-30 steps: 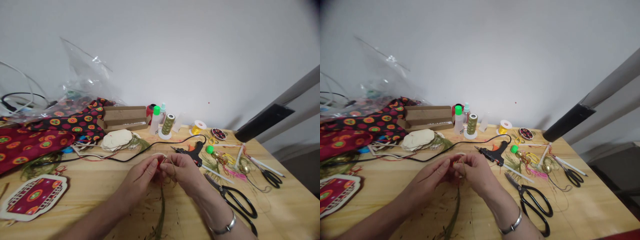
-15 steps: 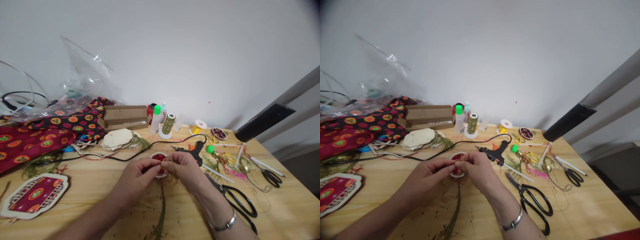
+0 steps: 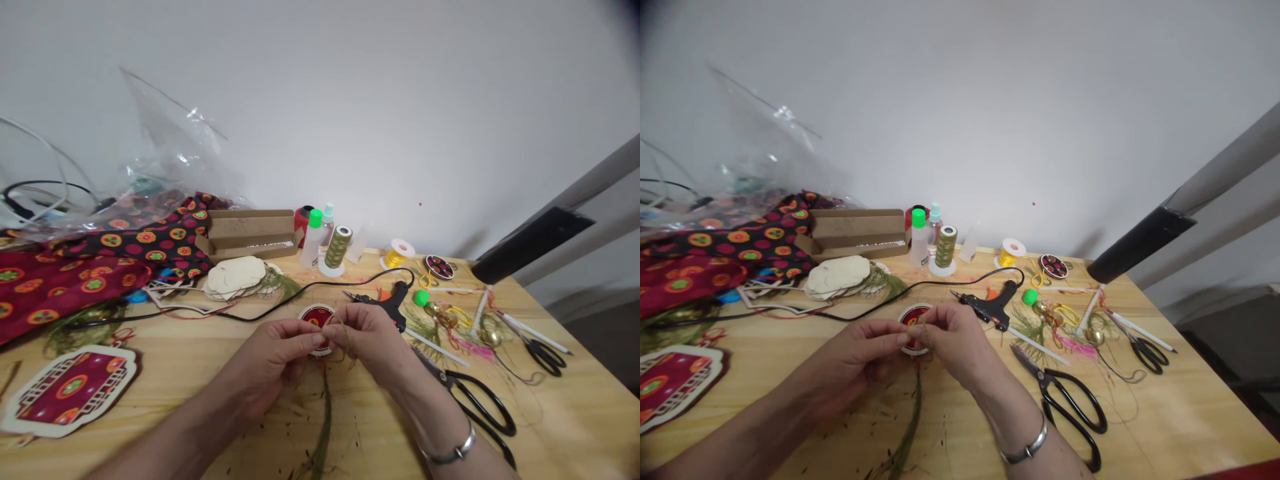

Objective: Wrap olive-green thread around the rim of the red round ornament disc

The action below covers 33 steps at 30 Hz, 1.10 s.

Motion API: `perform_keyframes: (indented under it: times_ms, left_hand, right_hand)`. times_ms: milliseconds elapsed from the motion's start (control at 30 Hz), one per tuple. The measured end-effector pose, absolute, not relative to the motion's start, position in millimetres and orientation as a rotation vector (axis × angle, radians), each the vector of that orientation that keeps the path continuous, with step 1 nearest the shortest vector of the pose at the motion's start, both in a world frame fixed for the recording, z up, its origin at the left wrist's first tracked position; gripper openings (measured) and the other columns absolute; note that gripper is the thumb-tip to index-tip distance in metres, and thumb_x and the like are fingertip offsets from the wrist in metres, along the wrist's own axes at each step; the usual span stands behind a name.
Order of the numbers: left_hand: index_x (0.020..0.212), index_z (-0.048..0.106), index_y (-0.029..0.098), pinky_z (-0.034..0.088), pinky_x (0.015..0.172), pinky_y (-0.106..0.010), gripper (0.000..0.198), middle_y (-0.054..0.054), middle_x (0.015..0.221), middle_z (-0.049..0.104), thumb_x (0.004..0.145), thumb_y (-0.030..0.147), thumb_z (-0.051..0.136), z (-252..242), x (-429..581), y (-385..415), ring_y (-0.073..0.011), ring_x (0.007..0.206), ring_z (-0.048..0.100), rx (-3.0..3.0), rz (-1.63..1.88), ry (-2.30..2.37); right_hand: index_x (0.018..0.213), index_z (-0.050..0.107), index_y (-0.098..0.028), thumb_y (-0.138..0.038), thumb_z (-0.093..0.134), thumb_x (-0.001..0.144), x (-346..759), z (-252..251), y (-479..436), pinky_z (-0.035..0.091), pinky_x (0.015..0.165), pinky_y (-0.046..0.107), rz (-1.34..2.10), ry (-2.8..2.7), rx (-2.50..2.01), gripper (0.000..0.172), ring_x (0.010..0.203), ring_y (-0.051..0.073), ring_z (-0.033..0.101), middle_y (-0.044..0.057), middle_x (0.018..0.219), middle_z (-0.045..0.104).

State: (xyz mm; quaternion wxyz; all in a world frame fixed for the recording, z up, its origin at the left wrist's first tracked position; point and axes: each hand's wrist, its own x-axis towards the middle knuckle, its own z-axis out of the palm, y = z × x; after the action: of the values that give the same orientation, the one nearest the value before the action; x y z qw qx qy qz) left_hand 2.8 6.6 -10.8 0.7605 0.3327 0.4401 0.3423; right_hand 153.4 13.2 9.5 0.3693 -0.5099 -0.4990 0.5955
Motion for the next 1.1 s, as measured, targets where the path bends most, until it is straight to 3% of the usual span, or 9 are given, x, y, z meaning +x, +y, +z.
perform_keyframes:
  times_ms: [300,533,733,933,1100]
  left_hand:
    - [0.069,0.069,0.012,0.013,0.039,-0.019,0.015,-0.002,0.06,0.064,0.062,0.026,0.071,-7.8,4.3,5.4,-0.0035,0.041,0.035,0.713,0.754,0.985]
    - [0.066,0.069,0.013,0.016,0.04,-0.02,0.014,-0.003,0.062,0.066,0.062,0.027,0.07,-7.8,5.1,4.9,-0.0056,0.045,0.043,0.728,0.763,1.009]
    - [0.067,0.07,0.013,0.012,0.039,-0.02,0.013,-0.001,0.059,0.065,0.063,0.025,0.069,-8.1,3.1,4.5,-0.0035,0.039,0.033,0.755,0.781,1.033]
    - [0.065,0.069,0.014,0.014,0.04,-0.02,0.012,-0.001,0.059,0.066,0.064,0.026,0.068,-7.9,3.5,7.2,-0.0065,0.044,0.04,0.791,0.801,1.067]
    - [0.063,0.07,0.014,0.015,0.04,-0.02,0.01,-0.001,0.056,0.065,0.063,0.024,0.068,-4.0,5.2,6.6,-0.0062,0.043,0.037,0.807,0.811,1.095]
  right_hand:
    - [0.053,0.053,-0.014,-0.028,0.065,0.061,153.5,10.9,12.4,0.027,0.044,0.019,1.547,-1.289,-1.286,0.02,0.045,0.006,0.037,-0.004,0.048,0.049]
    - [0.053,0.054,-0.013,-0.027,0.065,0.062,152.1,8.7,12.5,0.028,0.045,0.019,1.564,-1.283,-1.274,0.02,0.047,0.006,0.04,-0.001,0.051,0.053]
    - [0.057,0.054,-0.013,-0.024,0.064,0.064,151.1,8.4,12.3,0.023,0.042,0.018,1.591,-1.227,-1.255,0.016,0.043,0.004,0.034,-0.004,0.049,0.049]
    - [0.063,0.058,-0.013,-0.023,0.063,0.065,153.1,7.7,12.3,0.025,0.043,0.019,1.569,-1.229,-1.282,0.011,0.045,0.005,0.037,-0.003,0.053,0.053]
    - [0.064,0.059,-0.013,-0.024,0.061,0.068,154.4,10.3,12.7,0.027,0.043,0.019,1.579,-1.225,-1.272,0.011,0.043,0.005,0.034,-0.005,0.049,0.048]
